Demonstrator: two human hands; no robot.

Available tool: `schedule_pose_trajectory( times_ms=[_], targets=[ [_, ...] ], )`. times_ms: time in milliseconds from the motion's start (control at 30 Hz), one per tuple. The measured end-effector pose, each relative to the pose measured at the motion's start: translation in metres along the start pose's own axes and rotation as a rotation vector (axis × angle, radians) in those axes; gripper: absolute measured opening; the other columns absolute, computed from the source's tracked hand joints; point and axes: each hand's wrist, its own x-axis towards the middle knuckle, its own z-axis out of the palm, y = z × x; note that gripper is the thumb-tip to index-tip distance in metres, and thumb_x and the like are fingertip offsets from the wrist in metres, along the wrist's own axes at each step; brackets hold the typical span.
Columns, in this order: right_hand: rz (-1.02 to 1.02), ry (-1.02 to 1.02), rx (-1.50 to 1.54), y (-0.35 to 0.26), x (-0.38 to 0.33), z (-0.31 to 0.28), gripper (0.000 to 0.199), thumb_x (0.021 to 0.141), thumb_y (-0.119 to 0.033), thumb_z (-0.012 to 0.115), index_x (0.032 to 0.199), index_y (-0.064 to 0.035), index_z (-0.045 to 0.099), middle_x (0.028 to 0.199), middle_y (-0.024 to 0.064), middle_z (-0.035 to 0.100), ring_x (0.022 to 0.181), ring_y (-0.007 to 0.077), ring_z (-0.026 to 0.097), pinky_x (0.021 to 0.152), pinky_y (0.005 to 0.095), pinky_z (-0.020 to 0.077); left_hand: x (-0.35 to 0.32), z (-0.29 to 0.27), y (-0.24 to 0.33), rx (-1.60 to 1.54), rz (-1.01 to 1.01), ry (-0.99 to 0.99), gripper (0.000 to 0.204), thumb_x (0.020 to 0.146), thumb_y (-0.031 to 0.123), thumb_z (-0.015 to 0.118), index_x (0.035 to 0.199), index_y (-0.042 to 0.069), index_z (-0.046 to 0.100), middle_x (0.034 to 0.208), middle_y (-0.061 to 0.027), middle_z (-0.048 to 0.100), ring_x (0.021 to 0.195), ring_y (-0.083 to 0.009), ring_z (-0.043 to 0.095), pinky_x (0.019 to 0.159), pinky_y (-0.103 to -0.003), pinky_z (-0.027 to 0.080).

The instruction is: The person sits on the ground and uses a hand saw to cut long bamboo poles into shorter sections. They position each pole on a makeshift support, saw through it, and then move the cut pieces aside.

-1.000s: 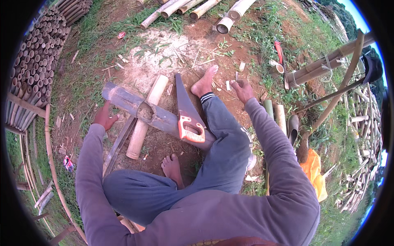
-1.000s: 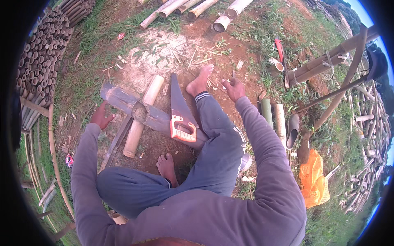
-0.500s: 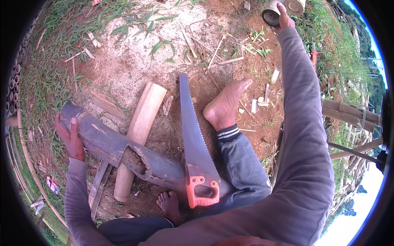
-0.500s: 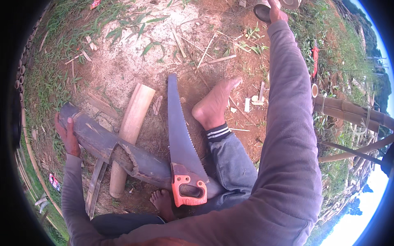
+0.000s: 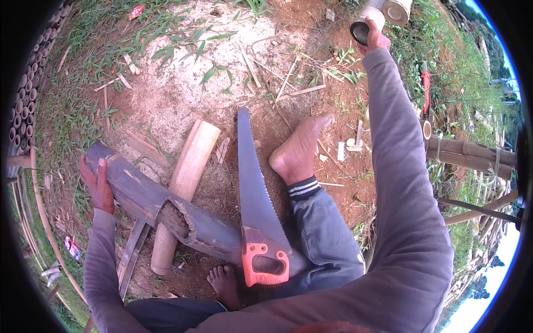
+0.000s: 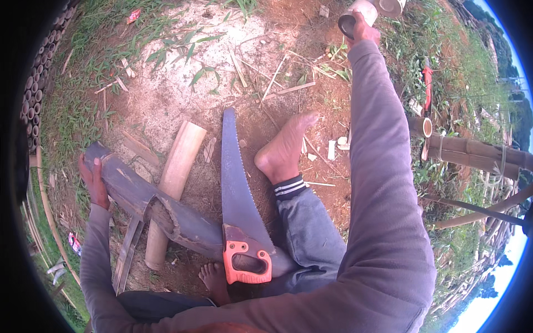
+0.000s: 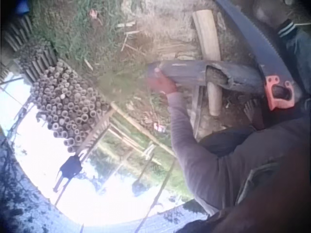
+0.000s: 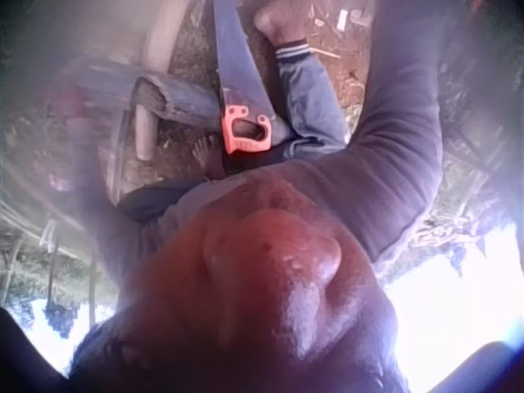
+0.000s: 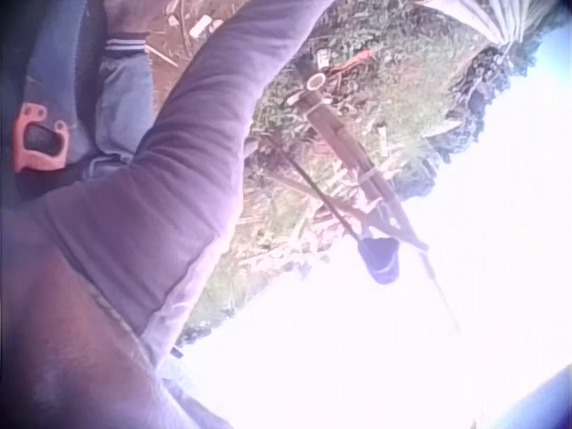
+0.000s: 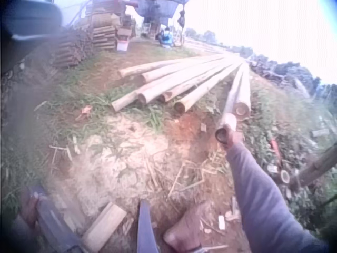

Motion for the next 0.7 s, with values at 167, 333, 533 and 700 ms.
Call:
schedule_pose_trajectory(
  times_ms=[167, 333, 533, 700],
  targets=[
    [-0.010, -0.242, -0.034, -0.011, -0.021, -0.023, 0.091, 0.083, -0.066, 0.077, 0.156, -0.0163, 0.055, 0.155, 0.0188, 0.057, 0.140, 0.0488, 0.052, 0.110, 0.0724, 0.0382, 0.001, -0.005, 0.001, -0.094, -0.019, -0.040, 0.077, 0.108, 0.048, 0.062, 0.164, 0.003, 0.033, 0.162, -0.0210, 0.035, 0.150, -0.0338, 0.035, 0.125, -0.045, 0.028],
    [0.072, -0.445, 0.349, 0.011, 0.014, -0.011, 0.076, 0.093, -0.063, 0.072, 0.151, -0.0184, 0.053, 0.141, 0.0112, 0.067, 0.123, 0.0344, 0.066, 0.108, 0.0654, 0.0440, 0.002, -0.007, -0.003, -0.007, 0.013, -0.032, 0.077, 0.108, 0.049, 0.061, 0.164, 0.004, 0.033, 0.161, -0.0224, 0.035, 0.151, -0.0338, 0.034, 0.126, -0.045, 0.027],
    [0.099, -0.414, 0.426, 0.008, 0.002, -0.026, 0.081, 0.090, -0.047, 0.083, 0.152, -0.0104, 0.046, 0.147, 0.0181, 0.053, 0.127, 0.0359, 0.061, 0.096, 0.0559, 0.0578, 0.002, 0.000, 0.003, 0.095, 0.029, -0.032, 0.085, 0.106, 0.052, 0.063, 0.164, 0.000, 0.030, 0.164, -0.0274, 0.029, 0.152, -0.0406, 0.030, 0.127, -0.049, 0.023],
    [0.189, -0.318, 0.487, 0.007, -0.061, -0.035, 0.089, 0.084, -0.042, 0.090, 0.150, -0.0021, 0.045, 0.149, 0.0212, 0.047, 0.125, 0.0371, 0.060, 0.093, 0.0539, 0.0588, -0.004, 0.001, -0.009, 0.083, 0.038, -0.011, 0.092, 0.104, 0.056, 0.064, 0.166, 0.001, 0.024, 0.167, -0.0310, 0.024, 0.155, -0.0435, 0.021, 0.127, -0.051, 0.019]
  ],
)
